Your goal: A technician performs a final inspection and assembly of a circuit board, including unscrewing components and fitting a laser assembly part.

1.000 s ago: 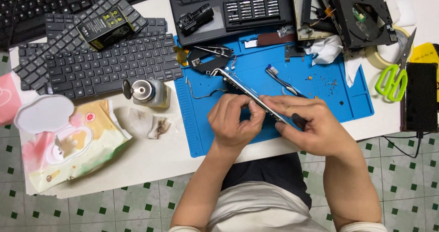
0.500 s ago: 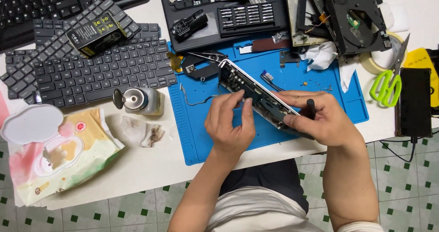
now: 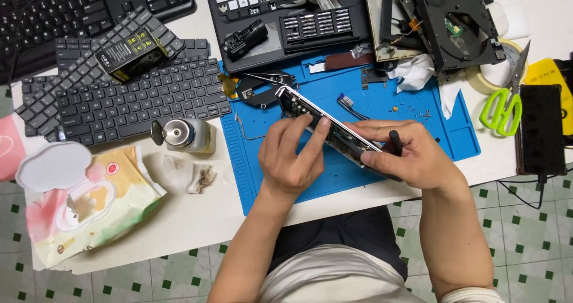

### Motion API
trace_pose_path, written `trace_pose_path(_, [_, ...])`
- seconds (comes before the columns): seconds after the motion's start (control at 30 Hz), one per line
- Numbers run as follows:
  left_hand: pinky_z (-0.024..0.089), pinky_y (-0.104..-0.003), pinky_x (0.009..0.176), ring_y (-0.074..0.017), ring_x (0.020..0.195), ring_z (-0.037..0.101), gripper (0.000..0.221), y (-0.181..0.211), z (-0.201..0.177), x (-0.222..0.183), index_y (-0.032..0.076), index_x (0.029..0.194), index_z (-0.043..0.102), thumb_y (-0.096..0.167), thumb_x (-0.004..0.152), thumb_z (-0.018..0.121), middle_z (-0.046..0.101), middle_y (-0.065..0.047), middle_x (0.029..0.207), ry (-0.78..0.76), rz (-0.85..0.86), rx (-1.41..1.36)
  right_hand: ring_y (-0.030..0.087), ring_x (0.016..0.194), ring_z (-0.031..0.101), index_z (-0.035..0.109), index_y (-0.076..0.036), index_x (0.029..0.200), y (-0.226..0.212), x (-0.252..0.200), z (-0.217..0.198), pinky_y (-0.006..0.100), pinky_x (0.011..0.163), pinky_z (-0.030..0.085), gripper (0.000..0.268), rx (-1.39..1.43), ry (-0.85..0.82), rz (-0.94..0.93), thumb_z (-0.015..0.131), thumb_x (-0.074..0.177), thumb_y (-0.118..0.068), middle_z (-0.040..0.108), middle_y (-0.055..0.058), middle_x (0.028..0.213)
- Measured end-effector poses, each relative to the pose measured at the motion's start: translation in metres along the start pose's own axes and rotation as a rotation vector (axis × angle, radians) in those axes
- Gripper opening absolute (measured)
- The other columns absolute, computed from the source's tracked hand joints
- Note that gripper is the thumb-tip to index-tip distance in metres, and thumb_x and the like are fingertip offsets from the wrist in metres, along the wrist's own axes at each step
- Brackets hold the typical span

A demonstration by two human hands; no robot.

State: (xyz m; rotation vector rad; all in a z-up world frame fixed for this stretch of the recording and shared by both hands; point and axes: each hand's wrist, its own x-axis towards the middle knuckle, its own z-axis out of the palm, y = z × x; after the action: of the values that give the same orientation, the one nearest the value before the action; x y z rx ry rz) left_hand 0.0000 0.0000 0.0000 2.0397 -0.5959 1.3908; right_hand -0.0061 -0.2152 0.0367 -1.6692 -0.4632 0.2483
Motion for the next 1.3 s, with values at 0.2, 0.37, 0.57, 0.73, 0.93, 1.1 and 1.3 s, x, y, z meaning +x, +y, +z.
trace_pose_path(0.2, [0.057,-0.047,0.079,-0.0363,0.105,0.063,0.013,-0.019,-0.001,0.007,0.018,0.096,0.074,0.02,0.102,0.063,0.065,-0.012,0.117,-0.062,0.05,-0.025,0.024,0.099,0.07,0.074,0.003,0.122,-0.004,0.0,0.003,0.028,0.065,0.06,0.041,-0.016,0.001,-0.009,0.074,0.081,0.0,0.077,0.026,0.116])
trace_pose_path(0.37, [0.033,-0.056,0.107,-0.0421,0.135,0.048,0.017,-0.024,-0.01,0.011,0.022,0.092,0.064,0.03,0.106,0.057,0.061,-0.007,0.138,-0.214,-0.009,-0.09,0.025,0.098,0.071,0.074,0.003,0.122,-0.009,0.001,0.006,0.03,0.065,0.06,0.041,-0.017,-0.007,-0.017,0.075,0.081,-0.002,0.077,0.026,0.117])
trace_pose_path(0.57, [0.019,-0.066,0.123,-0.045,0.151,0.032,0.018,-0.028,-0.005,0.01,0.021,0.093,0.062,0.038,0.098,0.067,0.055,-0.004,0.15,-0.338,-0.18,-0.33,0.025,0.096,0.073,0.074,0.001,0.122,-0.011,0.001,0.003,0.031,0.065,0.06,0.041,-0.029,0.008,-0.02,0.076,0.081,-0.005,0.077,0.025,0.118])
trace_pose_path(0.73, [0.032,-0.063,0.12,-0.045,0.143,0.04,0.018,-0.03,-0.002,0.006,0.019,0.093,0.064,0.036,0.095,0.07,0.058,-0.006,0.144,-0.347,-0.211,-0.411,0.026,0.094,0.074,0.074,0.001,0.123,-0.016,0.005,0.006,0.032,0.065,0.061,0.042,-0.048,0.013,-0.022,0.077,0.081,-0.006,0.077,0.024,0.119])
trace_pose_path(0.93, [0.046,-0.055,0.109,-0.0435,0.137,0.045,0.017,-0.031,0.0,0.002,0.021,0.091,0.068,0.038,0.091,0.073,0.062,-0.008,0.139,-0.321,-0.211,-0.42,0.026,0.092,0.075,0.074,-0.001,0.123,-0.02,0.005,0.007,0.033,0.065,0.061,0.042,-0.07,0.003,-0.025,0.078,0.082,-0.009,0.077,0.024,0.121])
trace_pose_path(1.1, [0.049,-0.054,0.106,-0.0438,0.134,0.047,0.017,-0.03,-0.002,-0.001,0.021,0.088,0.07,0.038,0.089,0.075,0.065,-0.01,0.136,-0.292,-0.222,-0.428,0.027,0.091,0.077,0.075,-0.002,0.123,-0.024,0.006,0.01,0.035,0.065,0.061,0.043,-0.102,-0.009,-0.034,0.079,0.082,-0.011,0.077,0.023,0.122])
trace_pose_path(1.3, [0.049,-0.054,0.106,-0.0436,0.132,0.047,0.018,-0.029,-0.008,0.001,0.02,0.088,0.067,0.036,0.091,0.074,0.066,-0.01,0.136,-0.289,-0.222,-0.436,0.027,0.089,0.078,0.075,-0.003,0.124,-0.027,0.002,0.012,0.036,0.065,0.062,0.043,-0.13,-0.021,-0.044,0.08,0.082,-0.014,0.077,0.022,0.124])
